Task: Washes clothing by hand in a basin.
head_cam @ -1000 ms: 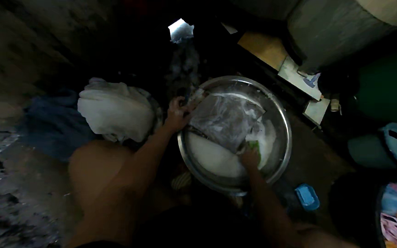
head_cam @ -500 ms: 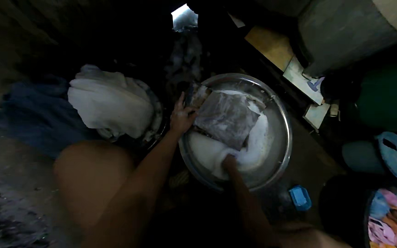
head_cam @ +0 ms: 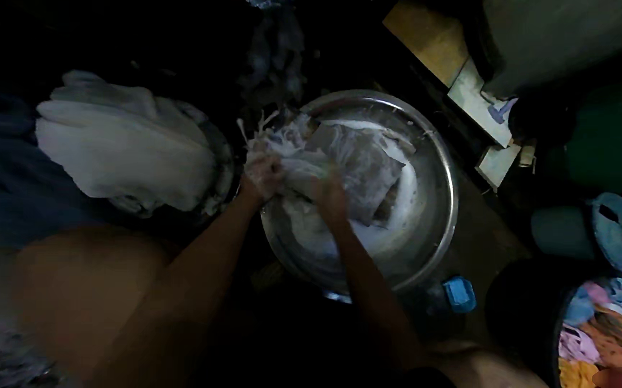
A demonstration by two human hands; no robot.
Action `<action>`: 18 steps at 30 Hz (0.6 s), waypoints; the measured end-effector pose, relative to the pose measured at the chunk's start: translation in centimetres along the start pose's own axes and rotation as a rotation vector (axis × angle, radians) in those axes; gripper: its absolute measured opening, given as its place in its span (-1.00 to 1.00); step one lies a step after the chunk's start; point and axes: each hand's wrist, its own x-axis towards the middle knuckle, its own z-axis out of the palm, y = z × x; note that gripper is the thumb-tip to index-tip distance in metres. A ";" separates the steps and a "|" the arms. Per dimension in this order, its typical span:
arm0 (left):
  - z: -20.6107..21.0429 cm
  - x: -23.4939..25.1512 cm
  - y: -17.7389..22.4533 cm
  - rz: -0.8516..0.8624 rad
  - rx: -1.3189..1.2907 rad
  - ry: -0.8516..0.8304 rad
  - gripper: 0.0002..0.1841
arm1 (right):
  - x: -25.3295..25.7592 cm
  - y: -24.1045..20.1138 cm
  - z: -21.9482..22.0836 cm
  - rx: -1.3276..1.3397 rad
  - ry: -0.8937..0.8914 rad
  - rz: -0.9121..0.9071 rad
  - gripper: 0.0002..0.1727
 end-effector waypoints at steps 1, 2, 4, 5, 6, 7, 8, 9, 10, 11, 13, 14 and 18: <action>0.2 0.3 -0.1 0.000 -0.062 0.012 -0.77 | 0.2 4.4 -1.2 -0.061 0.081 0.121 -0.24; 0.4 0.4 -0.2 0.004 -0.097 0.025 -0.81 | 0.1 7.7 -2.4 -0.121 0.139 0.233 -0.24; 0.7 -0.4 0.1 -0.002 -0.124 0.016 -0.83 | -0.4 10.4 -4.4 -0.181 0.201 0.447 -0.23; 0.5 -0.1 0.3 0.001 -0.127 0.022 -0.82 | 0.3 8.8 -4.8 -0.161 0.238 0.469 -0.24; 0.3 0.2 0.2 0.004 -0.130 0.032 -0.82 | 0.8 5.9 -4.8 -0.094 0.267 0.420 -0.23; 0.4 0.3 0.0 0.008 -0.131 0.037 -0.83 | 0.8 2.3 -3.9 0.014 0.289 0.310 -0.20; 0.4 0.3 -0.2 0.011 -0.135 0.041 -0.83 | 0.6 -1.5 -2.3 0.120 0.290 0.156 -0.17; 0.4 0.1 -0.4 0.005 -0.138 0.037 -0.79 | 0.5 -5.1 -0.3 0.171 0.277 -0.019 -0.18; 0.2 -0.3 -0.3 -0.020 -0.132 0.016 -0.69 | 0.3 -7.7 1.3 0.161 0.226 -0.149 -0.17; 0.1 -0.7 -0.1 -0.044 -0.093 -0.005 -0.60 | 0.4 -8.4 2.5 0.102 0.181 -0.227 -0.22; 0.0 -0.1 -0.1 -0.014 -0.087 -0.006 -0.72 | 1.4 -3.3 1.7 -0.011 0.104 -0.145 -0.40; 0.1 0.1 -0.1 0.008 -0.097 0.004 -0.77 | 1.9 1.4 0.1 -0.077 0.136 -0.044 -0.44; 0.7 -0.6 0.4 0.030 -0.108 0.038 -0.80 | 2.8 13.4 -6.6 -0.255 0.182 0.553 -0.41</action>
